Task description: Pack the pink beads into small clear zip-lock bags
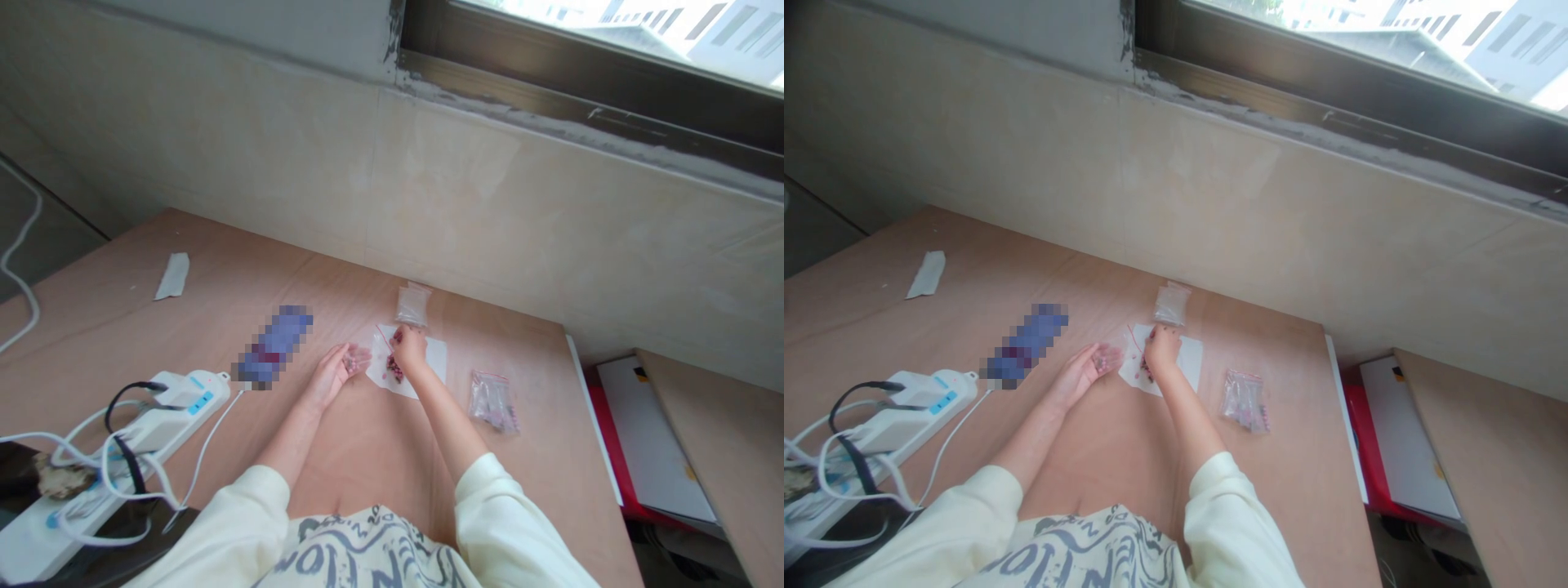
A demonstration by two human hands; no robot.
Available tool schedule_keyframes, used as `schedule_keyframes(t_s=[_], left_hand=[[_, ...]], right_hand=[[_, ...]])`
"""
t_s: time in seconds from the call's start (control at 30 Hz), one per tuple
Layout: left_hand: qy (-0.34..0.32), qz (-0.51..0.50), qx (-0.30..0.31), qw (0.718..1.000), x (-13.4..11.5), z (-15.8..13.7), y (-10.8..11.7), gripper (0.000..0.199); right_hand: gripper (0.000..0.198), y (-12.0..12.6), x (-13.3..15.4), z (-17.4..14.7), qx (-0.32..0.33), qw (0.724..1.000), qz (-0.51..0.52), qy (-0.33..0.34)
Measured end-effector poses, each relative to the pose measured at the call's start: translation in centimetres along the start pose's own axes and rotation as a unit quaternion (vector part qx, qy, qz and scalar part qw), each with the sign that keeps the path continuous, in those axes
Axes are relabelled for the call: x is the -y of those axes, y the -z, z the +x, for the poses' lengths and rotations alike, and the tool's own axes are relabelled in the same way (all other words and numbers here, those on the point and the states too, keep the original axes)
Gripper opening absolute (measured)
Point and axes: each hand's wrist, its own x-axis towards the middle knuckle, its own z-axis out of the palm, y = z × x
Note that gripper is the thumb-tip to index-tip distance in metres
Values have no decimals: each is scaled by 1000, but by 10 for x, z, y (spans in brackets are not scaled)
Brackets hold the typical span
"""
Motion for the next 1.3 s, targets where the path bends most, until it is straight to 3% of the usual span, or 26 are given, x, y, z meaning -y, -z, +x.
schedule_keyframes(t_s=[0.2,0.43,0.6,0.7,0.83,1.03,1.3], left_hand=[[3,1,-3,1000,-1,1,0,17],[0,11,-13,1000,0,1,0,17],[-1,10,-7,1000,1,-1,-3,16],[-1,14,-2,1000,3,-1,-6,14],[0,16,15,1000,5,-3,-11,13],[8,31,20,999,7,-8,-18,13],[9,46,34,998,10,-8,-20,12]], right_hand=[[9,-2,-1,-2,10,1000,3,13],[8,-1,-5,-3,-5,999,-27,-19],[7,7,-11,-3,-40,997,68,-23],[8,17,-14,-8,-11,972,235,12],[13,30,-15,-20,107,912,396,12],[17,41,-19,-29,153,873,464,0],[14,53,-20,-34,158,875,457,-4]])
